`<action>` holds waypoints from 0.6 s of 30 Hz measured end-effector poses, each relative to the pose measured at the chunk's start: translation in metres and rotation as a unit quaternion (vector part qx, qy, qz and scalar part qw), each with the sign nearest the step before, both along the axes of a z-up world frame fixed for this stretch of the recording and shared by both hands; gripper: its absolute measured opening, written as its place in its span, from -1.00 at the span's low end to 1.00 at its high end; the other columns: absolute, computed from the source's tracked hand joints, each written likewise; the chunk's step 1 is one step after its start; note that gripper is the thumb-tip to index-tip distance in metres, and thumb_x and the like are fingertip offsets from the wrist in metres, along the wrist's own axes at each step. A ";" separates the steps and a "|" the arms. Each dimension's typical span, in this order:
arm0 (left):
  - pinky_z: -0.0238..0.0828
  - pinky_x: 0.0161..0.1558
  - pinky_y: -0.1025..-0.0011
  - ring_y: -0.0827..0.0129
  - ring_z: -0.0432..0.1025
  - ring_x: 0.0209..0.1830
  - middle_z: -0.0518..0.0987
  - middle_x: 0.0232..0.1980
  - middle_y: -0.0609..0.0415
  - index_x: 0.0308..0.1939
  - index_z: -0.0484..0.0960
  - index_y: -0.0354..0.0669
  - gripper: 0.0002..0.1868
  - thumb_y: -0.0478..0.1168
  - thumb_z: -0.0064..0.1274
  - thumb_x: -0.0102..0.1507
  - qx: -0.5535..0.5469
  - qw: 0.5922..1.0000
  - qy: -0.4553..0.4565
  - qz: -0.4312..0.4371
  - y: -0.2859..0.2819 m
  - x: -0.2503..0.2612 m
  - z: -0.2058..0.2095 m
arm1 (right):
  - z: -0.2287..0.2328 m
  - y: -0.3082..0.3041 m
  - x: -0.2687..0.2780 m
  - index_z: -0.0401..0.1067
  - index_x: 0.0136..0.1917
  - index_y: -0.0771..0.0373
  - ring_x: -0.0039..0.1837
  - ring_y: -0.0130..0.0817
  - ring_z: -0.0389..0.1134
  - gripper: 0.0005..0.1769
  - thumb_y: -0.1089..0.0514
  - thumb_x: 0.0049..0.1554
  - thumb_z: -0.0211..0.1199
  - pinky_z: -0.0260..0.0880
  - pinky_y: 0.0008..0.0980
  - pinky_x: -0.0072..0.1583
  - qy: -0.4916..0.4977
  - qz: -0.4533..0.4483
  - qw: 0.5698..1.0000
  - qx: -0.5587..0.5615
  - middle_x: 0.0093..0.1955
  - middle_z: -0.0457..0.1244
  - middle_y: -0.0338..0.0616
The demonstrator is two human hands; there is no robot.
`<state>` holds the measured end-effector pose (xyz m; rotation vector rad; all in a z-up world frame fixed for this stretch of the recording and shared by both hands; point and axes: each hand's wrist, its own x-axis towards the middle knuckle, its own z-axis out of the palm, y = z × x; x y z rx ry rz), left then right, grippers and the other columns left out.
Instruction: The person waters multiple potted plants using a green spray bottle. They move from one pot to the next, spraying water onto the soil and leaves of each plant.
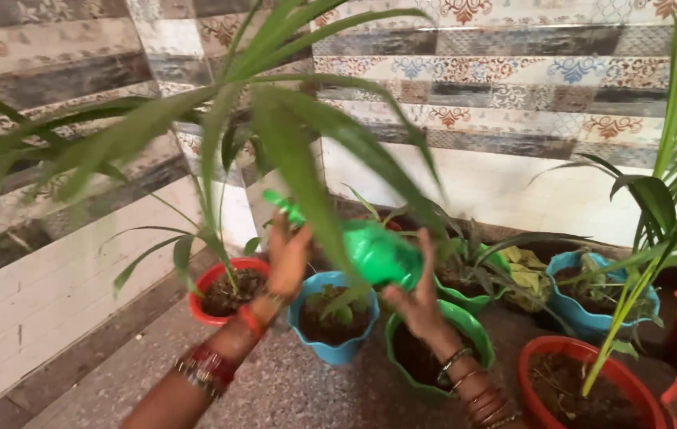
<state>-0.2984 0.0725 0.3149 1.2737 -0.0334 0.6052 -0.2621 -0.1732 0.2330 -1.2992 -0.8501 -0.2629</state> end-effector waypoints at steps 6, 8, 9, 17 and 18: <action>0.44 -0.12 0.44 0.42 0.47 -0.07 0.58 0.05 0.09 0.33 0.42 -0.21 -0.45 -0.14 0.13 0.29 -0.011 0.974 -0.047 0.220 0.063 -0.039 -0.103 | -0.061 0.071 -0.034 -0.45 0.66 0.26 0.69 0.11 -0.19 0.39 0.01 -0.01 0.57 -0.15 -0.04 0.58 -0.104 0.011 0.967 -0.231 0.70 -0.27 0.26; 0.45 -0.06 0.44 0.44 0.47 -0.05 0.56 0.04 0.13 0.31 0.38 -0.21 -0.41 -0.18 0.19 0.24 -0.088 0.957 -0.068 0.269 0.078 -0.023 -0.152 | -0.086 0.087 -0.039 -0.34 0.67 0.25 0.69 0.10 -0.12 0.31 0.02 0.02 0.57 -0.13 -0.06 0.59 -0.112 0.039 0.959 -0.256 0.68 -0.17 0.24; 0.45 -0.07 0.43 0.43 0.48 -0.07 0.57 0.02 0.14 0.29 0.41 -0.22 -0.44 -0.17 0.18 0.24 -0.134 0.960 -0.056 0.238 0.088 -0.016 -0.177 | -0.099 0.095 -0.039 -0.32 0.68 0.25 0.69 0.10 -0.11 0.28 0.03 0.05 0.55 -0.10 -0.05 0.59 -0.096 0.054 0.960 -0.259 0.68 -0.17 0.25; 0.43 -0.14 0.36 0.38 0.47 -0.15 0.63 -0.07 0.11 0.03 0.65 -0.42 -0.50 -0.14 0.36 0.13 -0.196 0.946 0.167 0.198 0.158 0.046 -0.273 | -0.173 0.149 -0.008 -0.17 0.62 0.24 0.53 0.10 0.09 0.18 0.11 -0.01 0.56 0.20 -0.01 0.41 -0.047 0.038 0.953 -0.298 0.52 -0.02 0.25; 0.44 -0.17 0.35 0.36 0.48 -0.18 0.63 -0.09 0.07 0.01 0.65 -0.49 -0.48 -0.12 0.35 0.13 -0.219 0.940 0.169 0.197 0.158 0.047 -0.278 | -0.182 0.151 -0.010 -0.17 0.61 0.25 0.51 0.09 0.13 0.19 0.10 -0.02 0.57 0.22 -0.03 0.40 -0.021 0.034 0.956 -0.290 0.50 0.01 0.25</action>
